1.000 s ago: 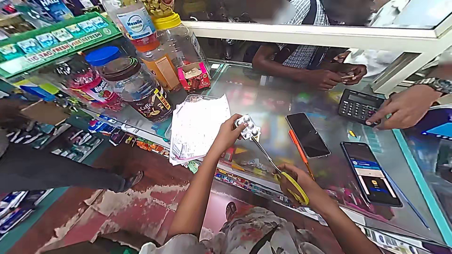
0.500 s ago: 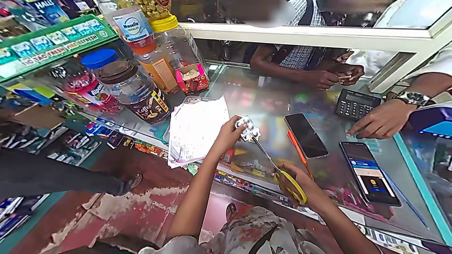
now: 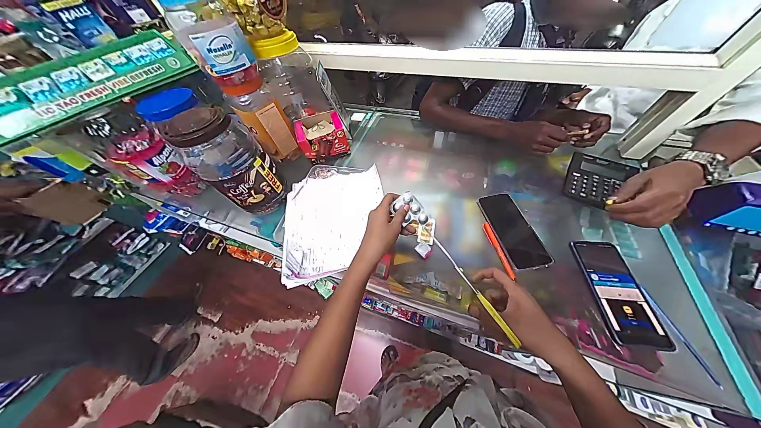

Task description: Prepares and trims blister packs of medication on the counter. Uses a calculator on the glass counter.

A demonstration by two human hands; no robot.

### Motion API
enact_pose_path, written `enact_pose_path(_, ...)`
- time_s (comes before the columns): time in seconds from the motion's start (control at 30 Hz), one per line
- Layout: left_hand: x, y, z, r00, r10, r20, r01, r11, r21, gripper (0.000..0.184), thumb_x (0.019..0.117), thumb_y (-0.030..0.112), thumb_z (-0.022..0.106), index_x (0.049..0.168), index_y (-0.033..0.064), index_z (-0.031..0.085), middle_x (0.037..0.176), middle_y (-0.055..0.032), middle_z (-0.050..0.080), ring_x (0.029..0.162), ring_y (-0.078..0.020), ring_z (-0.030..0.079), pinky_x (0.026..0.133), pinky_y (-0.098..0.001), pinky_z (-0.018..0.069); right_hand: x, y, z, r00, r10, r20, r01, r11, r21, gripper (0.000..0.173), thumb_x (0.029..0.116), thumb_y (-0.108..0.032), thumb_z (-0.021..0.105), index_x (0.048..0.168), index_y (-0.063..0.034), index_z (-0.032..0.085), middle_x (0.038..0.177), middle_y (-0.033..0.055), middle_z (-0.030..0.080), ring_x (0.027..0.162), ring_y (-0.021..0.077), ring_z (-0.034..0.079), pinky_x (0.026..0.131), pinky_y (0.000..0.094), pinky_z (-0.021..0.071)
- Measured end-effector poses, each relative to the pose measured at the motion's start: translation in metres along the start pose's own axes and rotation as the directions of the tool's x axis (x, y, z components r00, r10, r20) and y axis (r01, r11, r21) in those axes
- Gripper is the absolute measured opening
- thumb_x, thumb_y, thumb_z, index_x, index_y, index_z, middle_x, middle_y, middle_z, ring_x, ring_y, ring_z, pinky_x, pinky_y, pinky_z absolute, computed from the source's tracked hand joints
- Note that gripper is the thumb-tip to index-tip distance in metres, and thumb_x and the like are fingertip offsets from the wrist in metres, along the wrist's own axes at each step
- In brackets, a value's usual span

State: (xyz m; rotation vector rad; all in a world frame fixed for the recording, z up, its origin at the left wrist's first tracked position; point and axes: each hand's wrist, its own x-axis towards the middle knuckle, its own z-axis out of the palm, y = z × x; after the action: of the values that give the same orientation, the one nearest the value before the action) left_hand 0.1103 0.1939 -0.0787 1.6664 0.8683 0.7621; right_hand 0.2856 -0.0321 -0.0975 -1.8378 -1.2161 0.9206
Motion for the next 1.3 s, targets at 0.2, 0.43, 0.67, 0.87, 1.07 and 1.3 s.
enact_pose_path(0.2,-0.005,-0.008,0.008,0.986,0.106,-0.126,-0.114,0.992,-0.059,0.026,0.1061,0.011,0.054,0.127,-0.0055,0.055,0.097,-0.0141,0.072,0.076,-0.0156,0.075,0.072,-0.0314,0.0654,-0.004,-0.026,0.001,0.959,-0.017,-0.282,-0.152,0.81,-0.567,0.047,0.0887,-0.018,0.079,0.125,0.0048,0.059,0.102,0.0279,0.067,0.087,0.0463,0.069,0.074,0.0625,0.0544)
enact_pose_path(0.43,-0.035,-0.018,0.004,0.943,0.211,-0.258,-0.26,0.95,-0.175,0.024,0.1035,0.007,0.054,0.121,-0.0094,0.054,0.089,-0.0092,0.073,0.072,-0.0163,0.075,0.065,-0.0315,0.0653,-0.001,-0.063,0.018,0.964,-0.042,-0.261,-0.179,0.623,-0.762,0.02,0.0965,-0.005,0.063,0.111,0.0075,0.071,0.112,0.0318,0.066,0.11,0.0503,0.063,0.085,0.0601,0.0532)
enact_pose_path(0.67,-0.058,-0.024,-0.004,0.948,0.208,-0.242,-0.267,0.932,-0.245,0.019,0.1033,0.005,0.051,0.119,-0.0047,0.052,0.082,-0.0031,0.075,0.066,-0.0136,0.075,0.061,-0.0278,0.0646,0.041,-0.048,0.039,0.898,-0.361,-0.254,0.087,0.709,-0.699,0.033,0.1,-0.027,0.064,0.114,0.002,0.073,0.106,0.0244,0.07,0.104,0.0442,0.066,0.086,0.0556,0.0551)
enact_pose_path(0.87,-0.066,-0.032,-0.007,0.956,0.23,-0.18,-0.276,0.915,-0.296,0.016,0.1023,0.003,0.05,0.117,-0.0027,0.054,0.08,-0.0012,0.074,0.064,-0.0121,0.074,0.058,-0.0265,0.0637,0.066,-0.051,0.081,0.962,-0.235,-0.14,0.066,0.696,-0.715,0.04,0.1045,-0.029,0.056,0.118,0.0068,0.067,0.113,0.0254,0.068,0.109,0.0415,0.066,0.09,0.051,0.0529)
enact_pose_path(1.07,-0.072,-0.047,-0.006,0.969,0.199,-0.148,-0.238,0.916,-0.324,0.014,0.1015,0.003,0.05,0.114,-0.001,0.054,0.076,0.0008,0.074,0.06,-0.0095,0.072,0.054,-0.0239,0.062,0.049,-0.05,0.072,0.956,-0.256,-0.142,0.143,0.831,-0.538,0.018,0.097,-0.009,0.064,0.108,0.0045,0.068,0.102,0.0225,0.069,0.098,0.0388,0.069,0.082,0.0496,0.0567)
enact_pose_path(1.3,-0.075,-0.052,0.011,0.962,0.266,-0.068,-0.274,0.914,-0.298,0.015,0.1019,0.0,0.05,0.116,-0.0011,0.053,0.081,0.0044,0.074,0.066,-0.0069,0.073,0.06,-0.0235,0.0635,0.046,-0.015,-0.116,0.795,-0.06,-0.603,-0.397,0.7,-0.593,0.024,0.1044,-0.014,0.053,0.113,0.0033,0.067,0.109,0.0266,0.068,0.101,0.0464,0.068,0.081,0.0641,0.0531)
